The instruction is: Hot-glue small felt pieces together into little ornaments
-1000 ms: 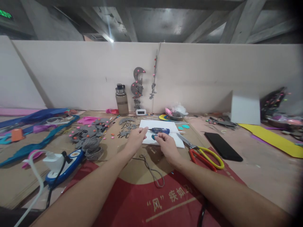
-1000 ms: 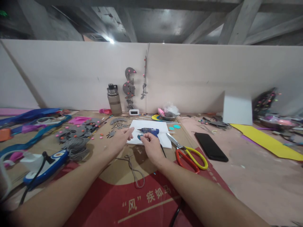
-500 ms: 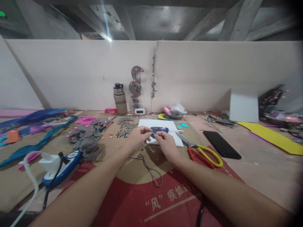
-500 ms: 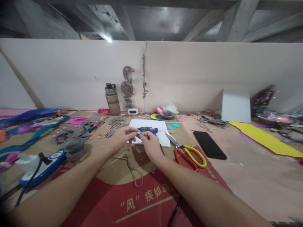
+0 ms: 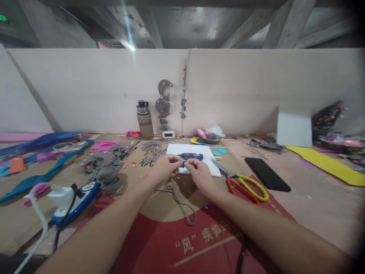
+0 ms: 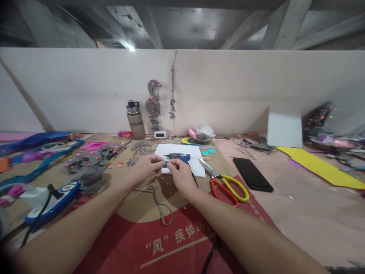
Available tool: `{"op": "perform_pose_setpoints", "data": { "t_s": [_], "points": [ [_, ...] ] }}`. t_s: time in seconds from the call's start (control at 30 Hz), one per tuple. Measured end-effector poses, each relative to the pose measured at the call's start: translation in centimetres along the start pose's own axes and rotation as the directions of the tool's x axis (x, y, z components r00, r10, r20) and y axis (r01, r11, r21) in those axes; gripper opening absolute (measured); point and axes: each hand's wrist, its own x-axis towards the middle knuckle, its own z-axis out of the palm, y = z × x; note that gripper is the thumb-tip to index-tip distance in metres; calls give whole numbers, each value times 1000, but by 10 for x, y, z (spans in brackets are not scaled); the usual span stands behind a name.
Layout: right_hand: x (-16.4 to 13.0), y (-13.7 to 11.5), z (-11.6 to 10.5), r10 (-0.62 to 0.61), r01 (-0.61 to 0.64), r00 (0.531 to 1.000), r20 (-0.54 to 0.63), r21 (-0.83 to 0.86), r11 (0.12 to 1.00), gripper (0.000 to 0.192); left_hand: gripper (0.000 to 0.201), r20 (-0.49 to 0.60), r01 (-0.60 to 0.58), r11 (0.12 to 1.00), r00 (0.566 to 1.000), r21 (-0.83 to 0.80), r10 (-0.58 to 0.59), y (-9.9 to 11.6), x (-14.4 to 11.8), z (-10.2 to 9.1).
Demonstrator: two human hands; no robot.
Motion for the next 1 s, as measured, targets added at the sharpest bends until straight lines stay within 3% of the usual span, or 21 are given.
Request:
{"op": "perform_pose_setpoints", "data": {
  "t_s": [0.2,0.37,0.43,0.57,0.63,0.77,0.8,0.83,0.87,0.93,1.0],
  "points": [
    [-2,-1,0,-10,11,999,37,-32,999,26,19,-142,-49,997,988,51,56,-12,10,-9],
    [-6,-12,1,-125,141,984,131,-127,982,20,18,-329,-41,994,942,104,73,-21,19,-27],
    [-9,-19,2,-154,174,977,150,-133,976,18,18,-415,-90,995,904,49,102,-24,24,-36],
    [-16,-41,-3,-229,251,953,198,-97,963,15,17,-570,-162,957,822,-239,-4,-30,33,-55],
    [-20,-54,-8,-299,322,916,269,-47,945,14,17,-594,-213,897,802,-387,-65,-30,35,-63],
    [-25,-74,-20,-454,473,740,497,96,876,26,16,-572,-244,759,796,-603,-199,-24,34,-70],
    [-23,-75,-22,-465,478,727,506,114,871,32,16,-560,-238,738,798,-632,-222,-23,34,-70],
    [-20,-75,-24,-453,460,756,472,108,881,38,16,-550,-232,725,802,-648,-235,-21,34,-69],
    [-16,-72,-27,-415,422,817,399,76,903,43,16,-539,-224,721,807,-656,-240,-21,34,-67],
    [-3,-64,-33,-267,273,951,157,-20,962,47,17,-523,-213,728,821,-652,-229,-20,33,-63],
    [11,-51,-40,-141,139,990,-15,-101,985,42,18,-513,-213,746,836,-631,-196,-20,33,-59]
  ]
}}
